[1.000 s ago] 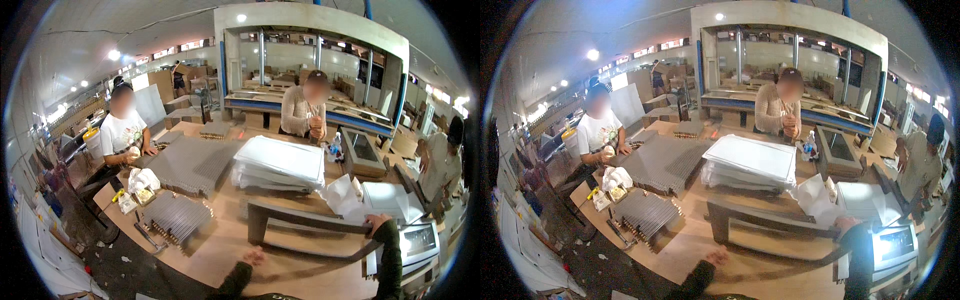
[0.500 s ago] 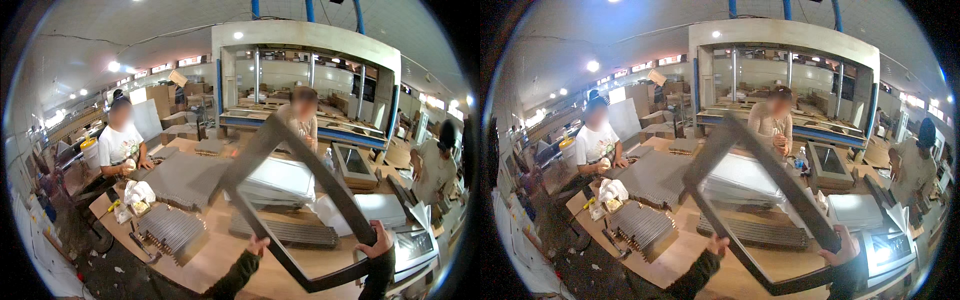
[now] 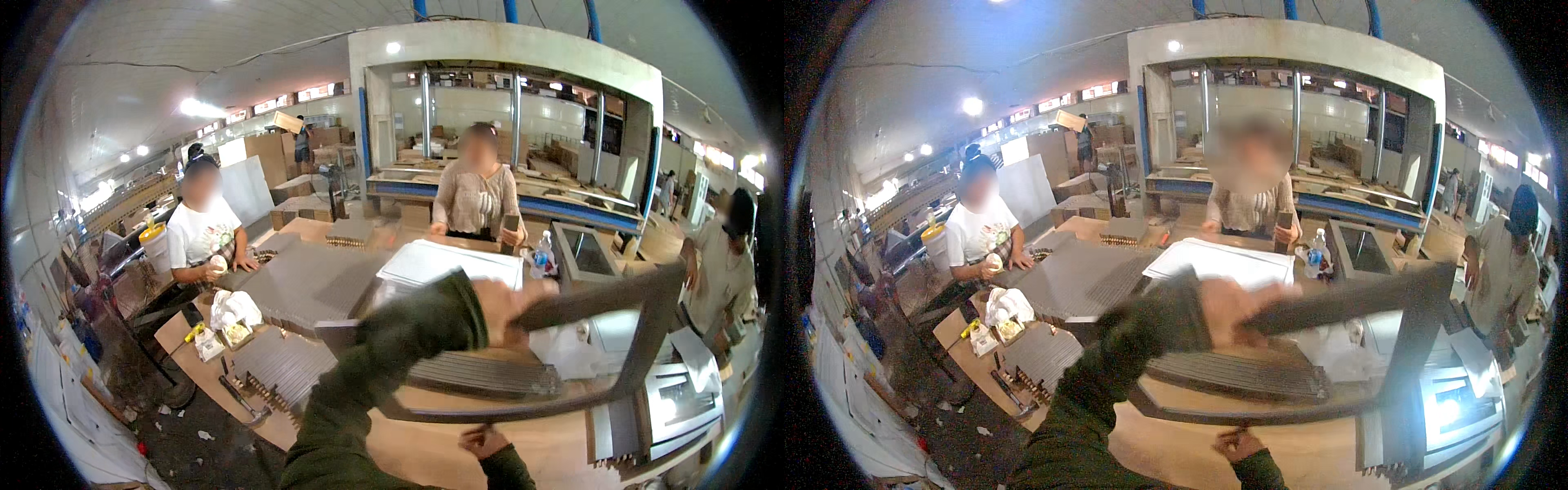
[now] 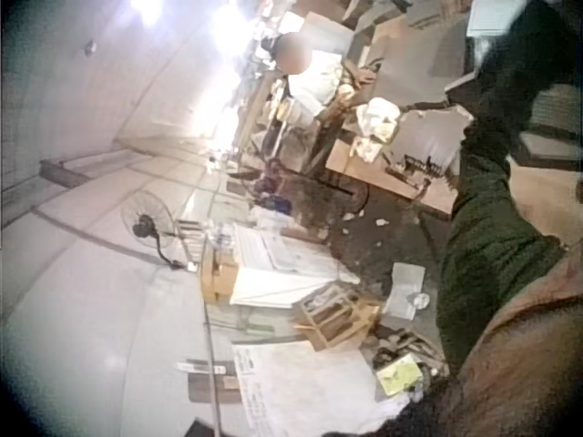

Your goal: The person moves wooden frames, stacks batches of wooden slats, and handles protective foam sheets on a large assembly table.

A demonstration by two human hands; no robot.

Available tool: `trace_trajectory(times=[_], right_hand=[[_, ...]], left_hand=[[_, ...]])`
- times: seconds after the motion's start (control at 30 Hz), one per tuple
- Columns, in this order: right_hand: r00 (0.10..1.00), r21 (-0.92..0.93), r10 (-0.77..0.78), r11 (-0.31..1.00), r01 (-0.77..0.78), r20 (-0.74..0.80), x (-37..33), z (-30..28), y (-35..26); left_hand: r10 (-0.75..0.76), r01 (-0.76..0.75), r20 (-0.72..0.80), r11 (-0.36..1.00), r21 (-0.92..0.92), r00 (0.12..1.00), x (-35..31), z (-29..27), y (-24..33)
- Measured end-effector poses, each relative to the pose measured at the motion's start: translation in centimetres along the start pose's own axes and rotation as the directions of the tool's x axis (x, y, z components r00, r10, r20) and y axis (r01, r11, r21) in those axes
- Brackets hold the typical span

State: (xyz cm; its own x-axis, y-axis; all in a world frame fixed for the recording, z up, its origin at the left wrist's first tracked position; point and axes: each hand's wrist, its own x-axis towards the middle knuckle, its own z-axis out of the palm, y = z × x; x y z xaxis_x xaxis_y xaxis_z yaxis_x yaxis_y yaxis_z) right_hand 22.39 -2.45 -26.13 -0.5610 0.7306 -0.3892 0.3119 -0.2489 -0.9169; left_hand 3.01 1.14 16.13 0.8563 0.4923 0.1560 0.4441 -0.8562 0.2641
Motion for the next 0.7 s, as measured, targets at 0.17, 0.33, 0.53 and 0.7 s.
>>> trace_trajectory(times=[0.17,0.33,0.53,0.7], right_hand=[[0.992,0.18,-0.115,0.976,0.123,-0.052,-9.6,0.8,-4.0],[-0.237,-0.472,-0.413,0.823,0.316,-0.879,-18.1,-3.2,-4.7],[-0.104,-0.516,-0.505,0.841,0.163,-0.857,-16.3,-9.3,3.4],[0.022,-0.36,-0.396,0.855,0.374,-0.918,-13.3,-10.7,5.3]], left_hand=[[-0.045,0.027,0.084,0.978,0.206,0.995,0.8,17.7,-2.8],[0.061,-0.063,0.014,0.98,0.188,0.998,-0.1,18.3,-0.9],[-0.074,0.075,-0.013,0.96,0.27,0.997,-4.2,18.5,-3.3],[-0.04,0.058,-0.056,0.928,0.367,0.998,-6.5,14.2,-2.8]])
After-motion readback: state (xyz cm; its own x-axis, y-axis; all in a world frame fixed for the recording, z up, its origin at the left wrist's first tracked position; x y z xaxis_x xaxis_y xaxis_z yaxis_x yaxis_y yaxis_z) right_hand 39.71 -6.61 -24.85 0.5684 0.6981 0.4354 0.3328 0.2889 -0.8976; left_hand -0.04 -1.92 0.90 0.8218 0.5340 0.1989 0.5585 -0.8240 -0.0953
